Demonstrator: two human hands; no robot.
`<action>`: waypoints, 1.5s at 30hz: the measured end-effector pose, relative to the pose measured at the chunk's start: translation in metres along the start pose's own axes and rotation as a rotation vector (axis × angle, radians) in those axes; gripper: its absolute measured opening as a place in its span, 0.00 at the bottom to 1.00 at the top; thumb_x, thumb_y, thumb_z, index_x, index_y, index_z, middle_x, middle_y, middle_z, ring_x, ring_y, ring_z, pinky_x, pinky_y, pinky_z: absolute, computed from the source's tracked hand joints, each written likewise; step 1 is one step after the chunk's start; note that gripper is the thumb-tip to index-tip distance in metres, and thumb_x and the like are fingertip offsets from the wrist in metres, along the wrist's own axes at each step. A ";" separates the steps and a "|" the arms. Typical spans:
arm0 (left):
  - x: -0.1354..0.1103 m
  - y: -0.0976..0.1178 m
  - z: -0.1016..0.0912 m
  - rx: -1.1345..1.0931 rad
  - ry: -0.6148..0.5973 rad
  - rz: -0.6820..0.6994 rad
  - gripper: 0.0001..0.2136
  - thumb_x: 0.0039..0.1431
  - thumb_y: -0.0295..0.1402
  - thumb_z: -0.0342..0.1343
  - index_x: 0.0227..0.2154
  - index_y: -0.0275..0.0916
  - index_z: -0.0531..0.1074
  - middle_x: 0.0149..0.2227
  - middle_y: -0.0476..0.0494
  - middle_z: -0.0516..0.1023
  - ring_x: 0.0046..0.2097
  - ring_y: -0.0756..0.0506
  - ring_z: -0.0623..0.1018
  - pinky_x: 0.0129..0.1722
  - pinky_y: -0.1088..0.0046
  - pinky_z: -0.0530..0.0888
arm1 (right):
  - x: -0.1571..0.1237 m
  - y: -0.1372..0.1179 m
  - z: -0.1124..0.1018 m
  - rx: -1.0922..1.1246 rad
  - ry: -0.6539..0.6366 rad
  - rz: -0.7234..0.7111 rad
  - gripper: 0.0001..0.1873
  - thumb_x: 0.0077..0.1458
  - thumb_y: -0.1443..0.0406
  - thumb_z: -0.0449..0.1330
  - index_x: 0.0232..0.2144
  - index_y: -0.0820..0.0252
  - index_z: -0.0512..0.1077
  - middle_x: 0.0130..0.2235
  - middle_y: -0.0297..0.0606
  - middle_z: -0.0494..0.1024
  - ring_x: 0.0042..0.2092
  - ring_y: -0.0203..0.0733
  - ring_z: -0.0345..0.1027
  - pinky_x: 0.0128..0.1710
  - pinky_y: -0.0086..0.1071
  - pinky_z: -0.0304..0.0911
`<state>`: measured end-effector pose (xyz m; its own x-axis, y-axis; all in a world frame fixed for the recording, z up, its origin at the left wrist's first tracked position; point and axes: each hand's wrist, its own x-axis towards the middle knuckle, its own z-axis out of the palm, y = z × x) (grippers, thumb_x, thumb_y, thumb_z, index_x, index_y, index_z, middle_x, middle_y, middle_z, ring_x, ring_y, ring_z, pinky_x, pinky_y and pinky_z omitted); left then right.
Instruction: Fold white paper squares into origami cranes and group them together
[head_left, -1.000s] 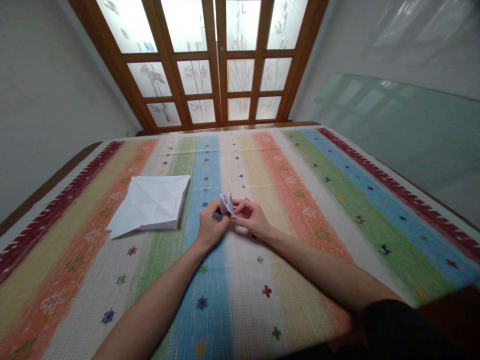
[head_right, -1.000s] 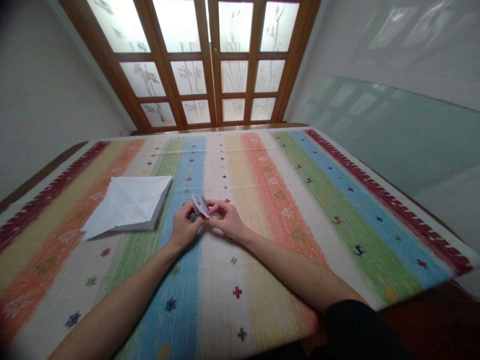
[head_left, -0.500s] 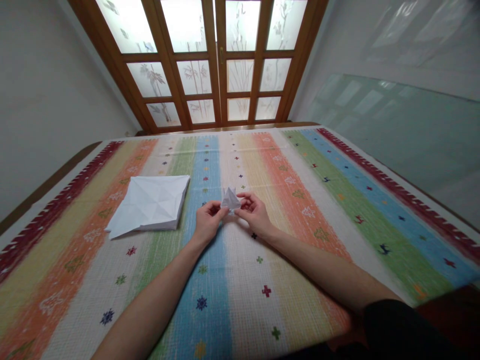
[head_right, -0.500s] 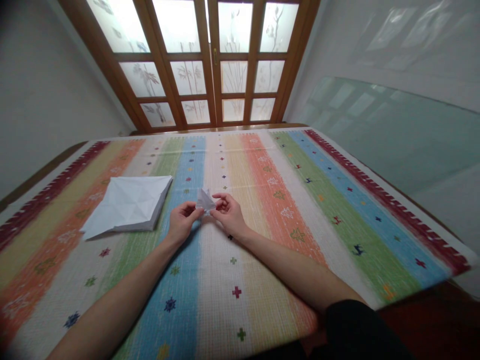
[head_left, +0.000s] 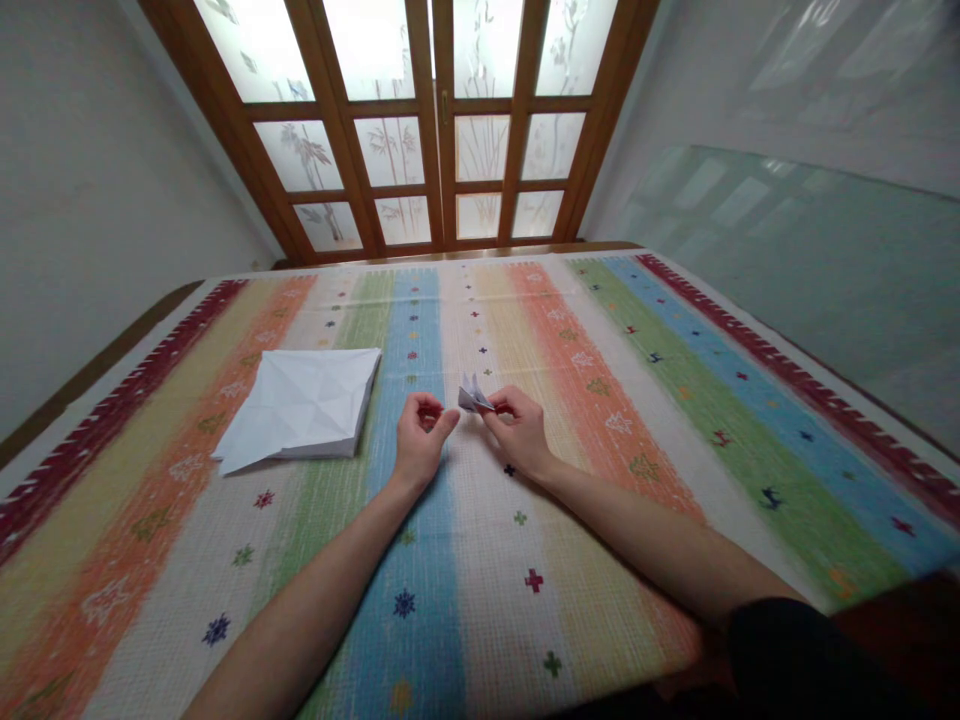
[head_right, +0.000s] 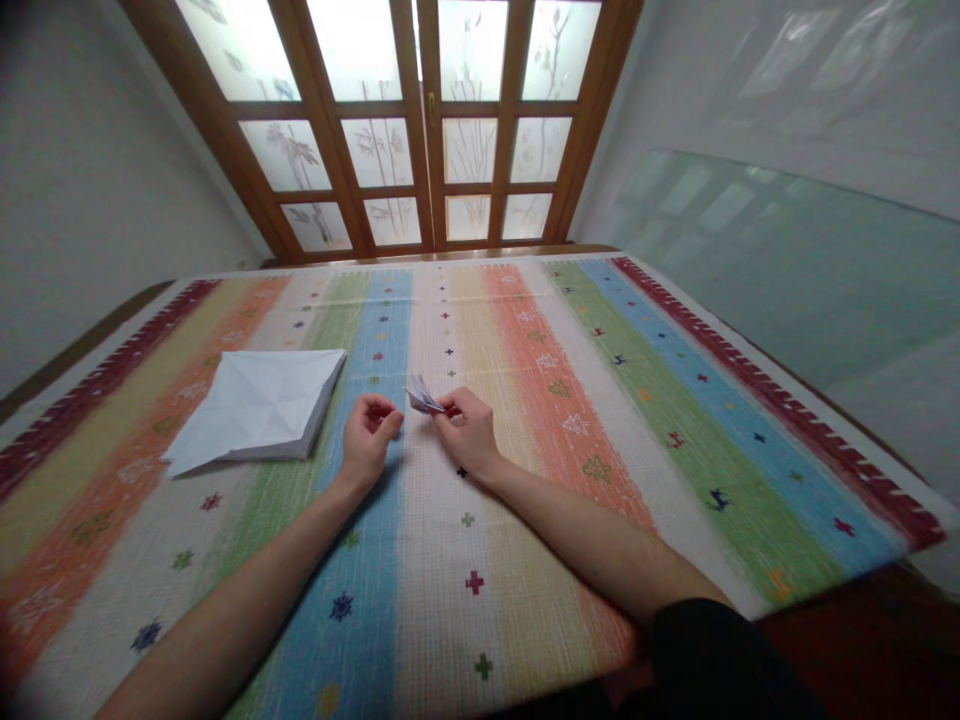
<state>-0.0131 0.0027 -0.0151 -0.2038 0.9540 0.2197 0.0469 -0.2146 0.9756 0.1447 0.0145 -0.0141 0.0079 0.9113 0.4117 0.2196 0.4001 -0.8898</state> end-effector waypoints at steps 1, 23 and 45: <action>-0.001 0.000 0.000 -0.018 -0.048 0.002 0.22 0.45 0.53 0.63 0.26 0.38 0.68 0.24 0.51 0.70 0.26 0.51 0.69 0.26 0.76 0.67 | -0.001 0.001 -0.001 -0.033 0.013 -0.039 0.04 0.50 0.64 0.61 0.24 0.55 0.70 0.27 0.34 0.72 0.31 0.41 0.65 0.34 0.35 0.62; -0.001 0.006 -0.003 0.037 -0.294 -0.037 0.11 0.46 0.38 0.54 0.15 0.40 0.64 0.19 0.51 0.64 0.26 0.49 0.63 0.28 0.73 0.63 | 0.002 0.004 0.002 0.431 -0.298 0.270 0.15 0.48 0.52 0.63 0.27 0.57 0.69 0.29 0.32 0.71 0.31 0.37 0.66 0.36 0.34 0.65; 0.001 0.007 -0.007 0.145 -0.306 0.097 0.11 0.46 0.36 0.54 0.14 0.39 0.61 0.20 0.52 0.62 0.26 0.50 0.63 0.28 0.73 0.61 | 0.008 0.000 -0.001 0.430 -0.433 0.367 0.07 0.40 0.65 0.64 0.24 0.57 0.68 0.26 0.29 0.71 0.29 0.35 0.64 0.31 0.30 0.59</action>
<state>-0.0197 0.0005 -0.0080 0.1095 0.9538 0.2797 0.1943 -0.2965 0.9351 0.1456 0.0215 -0.0106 -0.4000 0.9159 0.0348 -0.1277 -0.0180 -0.9917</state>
